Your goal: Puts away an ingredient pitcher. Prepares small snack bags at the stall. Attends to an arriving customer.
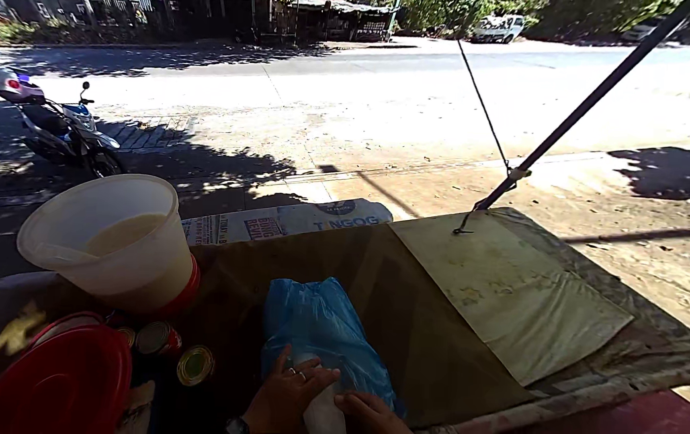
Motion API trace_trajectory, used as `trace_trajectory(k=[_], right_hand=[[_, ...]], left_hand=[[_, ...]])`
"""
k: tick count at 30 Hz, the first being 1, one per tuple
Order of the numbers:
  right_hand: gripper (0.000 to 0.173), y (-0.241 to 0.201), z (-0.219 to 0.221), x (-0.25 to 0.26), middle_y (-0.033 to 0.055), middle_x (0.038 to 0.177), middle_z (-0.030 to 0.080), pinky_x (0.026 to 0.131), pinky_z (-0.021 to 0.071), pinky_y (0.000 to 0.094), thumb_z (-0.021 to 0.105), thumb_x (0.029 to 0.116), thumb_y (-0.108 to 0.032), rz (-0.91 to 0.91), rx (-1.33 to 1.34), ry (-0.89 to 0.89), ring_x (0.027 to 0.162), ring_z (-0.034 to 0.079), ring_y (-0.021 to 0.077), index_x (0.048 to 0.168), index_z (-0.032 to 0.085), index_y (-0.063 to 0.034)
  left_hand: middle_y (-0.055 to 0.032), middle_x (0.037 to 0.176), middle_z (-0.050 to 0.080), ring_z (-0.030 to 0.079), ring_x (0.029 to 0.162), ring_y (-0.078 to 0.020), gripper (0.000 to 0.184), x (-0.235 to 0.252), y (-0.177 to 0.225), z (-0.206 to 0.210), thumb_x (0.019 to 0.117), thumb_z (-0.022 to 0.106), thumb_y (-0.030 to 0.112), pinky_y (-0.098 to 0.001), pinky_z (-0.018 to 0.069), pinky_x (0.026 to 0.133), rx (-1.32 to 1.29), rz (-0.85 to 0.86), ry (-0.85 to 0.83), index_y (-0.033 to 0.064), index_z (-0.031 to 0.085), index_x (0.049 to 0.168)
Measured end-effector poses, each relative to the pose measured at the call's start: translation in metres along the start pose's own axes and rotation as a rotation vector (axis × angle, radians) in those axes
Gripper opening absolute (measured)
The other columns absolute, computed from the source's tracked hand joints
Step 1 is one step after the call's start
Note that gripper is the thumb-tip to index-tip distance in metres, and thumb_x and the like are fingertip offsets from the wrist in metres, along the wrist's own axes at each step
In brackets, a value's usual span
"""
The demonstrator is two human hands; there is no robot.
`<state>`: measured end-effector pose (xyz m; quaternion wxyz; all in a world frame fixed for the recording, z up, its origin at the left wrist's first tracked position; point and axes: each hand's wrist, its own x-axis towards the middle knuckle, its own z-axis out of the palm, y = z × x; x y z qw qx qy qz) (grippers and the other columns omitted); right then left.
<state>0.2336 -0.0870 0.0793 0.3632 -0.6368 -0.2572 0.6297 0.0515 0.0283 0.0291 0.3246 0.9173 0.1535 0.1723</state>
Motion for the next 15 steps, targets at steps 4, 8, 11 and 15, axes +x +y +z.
trace_trajectory(k=[4, 8, 11, 15], right_hand=[[0.036, -0.041, -0.021, -0.039, 0.0105, 0.097, 0.071, 0.077, 0.0564, 0.0384, 0.052, 0.1068, -0.03, -0.446, -0.534, 0.162, 0.084, 0.068, 0.019, 0.117, 0.074, -0.003], [0.034, -0.075, 0.0, -0.05, 0.0179, 0.111, 0.069, 0.088, 0.0565, 0.0485, 0.067, 0.0978, -0.031, -0.629, -1.072, 0.254, 0.104, 0.067, 0.0348, 0.122, 0.075, -0.0084], [0.019, -0.074, 0.007, -0.031, 0.0167, 0.1, 0.071, 0.083, 0.0588, 0.045, 0.066, 0.0951, -0.013, -0.683, -1.254, 0.26, 0.098, 0.07, 0.0344, 0.107, 0.078, -0.0038], [0.011, -0.074, -0.001, -0.011, 0.0116, 0.085, 0.07, 0.073, 0.06, 0.0394, 0.066, 0.0916, -0.007, -0.858, -1.32, 0.245, 0.085, 0.071, 0.0284, 0.089, 0.077, -0.0042]], left_hand=[[-0.0037, 0.122, 0.073, 0.068, 0.118, -0.0226, 0.065, 0.021, 0.017, 0.002, 0.0654, 0.091, 0.026, -0.0728, 0.0202, 0.117, 0.013, -0.057, 0.183, 0.0142, 0.07, 0.126], [-0.0104, 0.112, 0.075, 0.071, 0.108, -0.0299, 0.056, 0.032, 0.042, 0.018, 0.0685, 0.087, 0.035, -0.0726, 0.028, 0.112, 0.135, -0.217, 0.309, 0.0071, 0.074, 0.115], [-0.0145, 0.107, 0.075, 0.071, 0.105, -0.0349, 0.054, 0.038, 0.049, 0.029, 0.0694, 0.085, 0.036, -0.0689, 0.0339, 0.109, 0.18, -0.341, 0.355, 0.0017, 0.072, 0.11], [-0.0188, 0.116, 0.07, 0.066, 0.113, -0.0361, 0.066, 0.042, 0.041, 0.03, 0.0681, 0.086, 0.038, -0.0602, 0.0398, 0.109, 0.028, -0.341, 0.356, -0.0029, 0.066, 0.115]])
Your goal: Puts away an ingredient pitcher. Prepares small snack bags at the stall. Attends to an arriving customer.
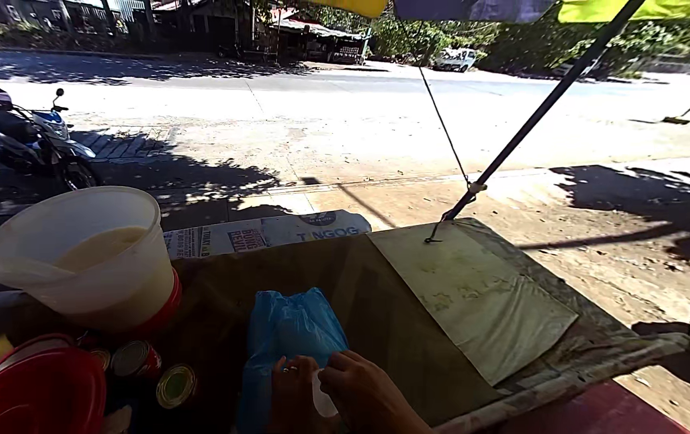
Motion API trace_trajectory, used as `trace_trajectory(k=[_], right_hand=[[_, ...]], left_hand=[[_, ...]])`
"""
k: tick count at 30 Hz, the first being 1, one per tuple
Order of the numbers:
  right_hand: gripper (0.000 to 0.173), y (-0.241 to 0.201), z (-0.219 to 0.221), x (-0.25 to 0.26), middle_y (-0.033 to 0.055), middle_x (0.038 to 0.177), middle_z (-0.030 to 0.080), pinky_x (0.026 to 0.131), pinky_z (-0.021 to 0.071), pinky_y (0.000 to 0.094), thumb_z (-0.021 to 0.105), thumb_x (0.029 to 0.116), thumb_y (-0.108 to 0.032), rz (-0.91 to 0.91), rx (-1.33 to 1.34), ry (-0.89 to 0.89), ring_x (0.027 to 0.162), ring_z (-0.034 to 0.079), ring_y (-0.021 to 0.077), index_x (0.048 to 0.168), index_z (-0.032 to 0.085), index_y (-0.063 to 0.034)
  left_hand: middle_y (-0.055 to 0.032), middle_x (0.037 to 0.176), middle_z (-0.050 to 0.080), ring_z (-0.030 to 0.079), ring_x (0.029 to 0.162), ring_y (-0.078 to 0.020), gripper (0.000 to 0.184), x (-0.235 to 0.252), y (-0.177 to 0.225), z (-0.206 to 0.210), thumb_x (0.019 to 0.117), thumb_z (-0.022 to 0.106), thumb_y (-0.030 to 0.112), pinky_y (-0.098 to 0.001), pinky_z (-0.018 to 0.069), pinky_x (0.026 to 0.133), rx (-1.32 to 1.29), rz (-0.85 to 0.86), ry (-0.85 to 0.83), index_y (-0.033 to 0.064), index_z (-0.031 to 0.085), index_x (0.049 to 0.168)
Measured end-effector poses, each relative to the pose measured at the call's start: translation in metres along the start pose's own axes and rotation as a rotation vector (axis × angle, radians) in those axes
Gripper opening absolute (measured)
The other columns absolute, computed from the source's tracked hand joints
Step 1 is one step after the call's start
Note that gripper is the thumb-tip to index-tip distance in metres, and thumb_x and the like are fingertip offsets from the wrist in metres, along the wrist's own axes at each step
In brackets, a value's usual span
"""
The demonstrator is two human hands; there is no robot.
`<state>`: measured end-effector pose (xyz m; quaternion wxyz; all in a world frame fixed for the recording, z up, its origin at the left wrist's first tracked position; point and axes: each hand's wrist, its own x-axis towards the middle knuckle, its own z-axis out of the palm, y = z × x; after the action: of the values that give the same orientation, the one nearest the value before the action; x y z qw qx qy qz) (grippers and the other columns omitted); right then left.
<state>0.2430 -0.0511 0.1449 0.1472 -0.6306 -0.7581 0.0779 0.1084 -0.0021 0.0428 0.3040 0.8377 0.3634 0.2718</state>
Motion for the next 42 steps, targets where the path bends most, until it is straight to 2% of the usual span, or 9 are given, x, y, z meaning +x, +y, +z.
trace_trajectory(k=[3, 6, 11, 19, 24, 29, 33, 37, 42], right_hand=[[0.011, 0.006, -0.003, 0.003, 0.0133, 0.089, 0.072, 0.077, 0.0606, 0.0422, 0.066, 0.0929, -0.007, -0.035, 0.039, -0.046, 0.088, 0.072, 0.0305, 0.09, 0.075, -0.0023], [0.013, 0.002, -0.008, 0.005, 0.0167, 0.093, 0.072, 0.079, 0.0599, 0.0454, 0.067, 0.0944, -0.01, -0.028, 0.053, -0.102, 0.092, 0.072, 0.0345, 0.096, 0.075, -0.0001], [0.01, 0.007, -0.005, 0.01, 0.0138, 0.087, 0.071, 0.077, 0.0597, 0.0426, 0.064, 0.0929, -0.006, -0.039, 0.076, -0.052, 0.086, 0.072, 0.0303, 0.091, 0.073, -0.0008], [0.013, 0.002, 0.008, 0.019, 0.0102, 0.074, 0.064, 0.067, 0.0562, 0.0415, 0.063, 0.0882, -0.013, 0.135, 0.099, 0.065, 0.073, 0.068, 0.0254, 0.083, 0.068, -0.0023], [0.009, 0.044, 0.02, 0.025, 0.0119, 0.073, 0.065, 0.067, 0.0582, 0.0436, 0.069, 0.0835, -0.009, 0.272, -0.124, 0.271, 0.074, 0.07, 0.0289, 0.078, 0.069, -0.0015], [0.013, 0.043, 0.03, 0.002, 0.0076, 0.073, 0.064, 0.062, 0.0537, 0.0384, 0.062, 0.0917, -0.014, 0.41, 0.348, 0.137, 0.066, 0.064, 0.0195, 0.091, 0.067, -0.0022], [0.018, 0.002, 0.047, -0.006, 0.0108, 0.082, 0.07, 0.069, 0.061, 0.035, 0.055, 0.0988, -0.003, 0.404, 0.768, 0.132, 0.07, 0.07, 0.0169, 0.111, 0.067, 0.0046], [0.025, -0.013, 0.048, -0.014, 0.0081, 0.086, 0.074, 0.076, 0.0617, 0.0322, 0.048, 0.1008, -0.004, 0.531, 1.005, 0.169, 0.077, 0.072, 0.0127, 0.108, 0.07, 0.0044], [0.021, -0.024, 0.048, -0.015, 0.0069, 0.085, 0.073, 0.074, 0.0608, 0.0334, 0.069, 0.0983, -0.02, 0.623, 1.06, 0.201, 0.076, 0.071, 0.0142, 0.103, 0.072, 0.0011]], left_hand=[[-0.0185, 0.146, 0.056, 0.053, 0.136, -0.0323, 0.086, 0.012, -0.009, -0.006, 0.0693, 0.088, 0.034, -0.0586, 0.0359, 0.115, -0.312, 0.093, -0.167, -0.0028, 0.054, 0.139], [-0.0229, 0.131, 0.066, 0.059, 0.13, -0.0361, 0.071, 0.017, 0.002, -0.021, 0.075, 0.086, 0.021, -0.0616, 0.0235, 0.121, -0.366, 0.085, -0.256, -0.0107, 0.059, 0.133], [-0.0264, 0.114, 0.068, 0.066, 0.11, -0.0356, 0.057, 0.018, 0.007, -0.009, 0.0744, 0.084, 0.014, -0.0511, 0.0502, 0.1, -0.462, 0.0, -0.116, -0.0122, 0.062, 0.121], [-0.0214, 0.114, 0.07, 0.067, 0.11, -0.0296, 0.042, 0.019, 0.013, 0.007, 0.084, 0.073, 0.012, -0.0443, 0.0521, 0.1, -0.443, -0.13, 0.133, -0.0081, 0.066, 0.12], [-0.0261, 0.116, 0.066, 0.065, 0.11, -0.0334, 0.056, -0.002, 0.012, 0.008, 0.0764, 0.085, 0.014, -0.0449, 0.0536, 0.098, -0.488, -0.154, 0.205, -0.0116, 0.062, 0.12], [-0.0233, 0.12, 0.065, 0.062, 0.114, -0.0301, 0.069, -0.016, -0.012, -0.003, 0.0802, 0.084, 0.033, -0.0482, 0.0483, 0.104, -0.596, -0.129, 0.229, -0.0113, 0.057, 0.126], [-0.0178, 0.114, 0.069, 0.065, 0.111, -0.0256, 0.039, -0.008, -0.017, -0.016, 0.0901, 0.073, 0.022, -0.0438, 0.0513, 0.102, -0.65, -0.064, 0.233, -0.0073, 0.067, 0.116], [-0.0151, 0.106, 0.072, 0.067, 0.108, -0.0221, 0.035, -0.011, -0.023, -0.015, 0.0859, 0.076, 0.018, -0.0509, 0.0402, 0.113, -0.665, -0.027, 0.247, -0.007, 0.068, 0.11], [-0.0142, 0.104, 0.073, 0.068, 0.107, -0.0208, 0.049, -0.017, -0.026, -0.006, 0.0782, 0.083, 0.026, -0.0498, 0.0385, 0.116, -0.616, -0.022, 0.304, -0.0076, 0.067, 0.109]])
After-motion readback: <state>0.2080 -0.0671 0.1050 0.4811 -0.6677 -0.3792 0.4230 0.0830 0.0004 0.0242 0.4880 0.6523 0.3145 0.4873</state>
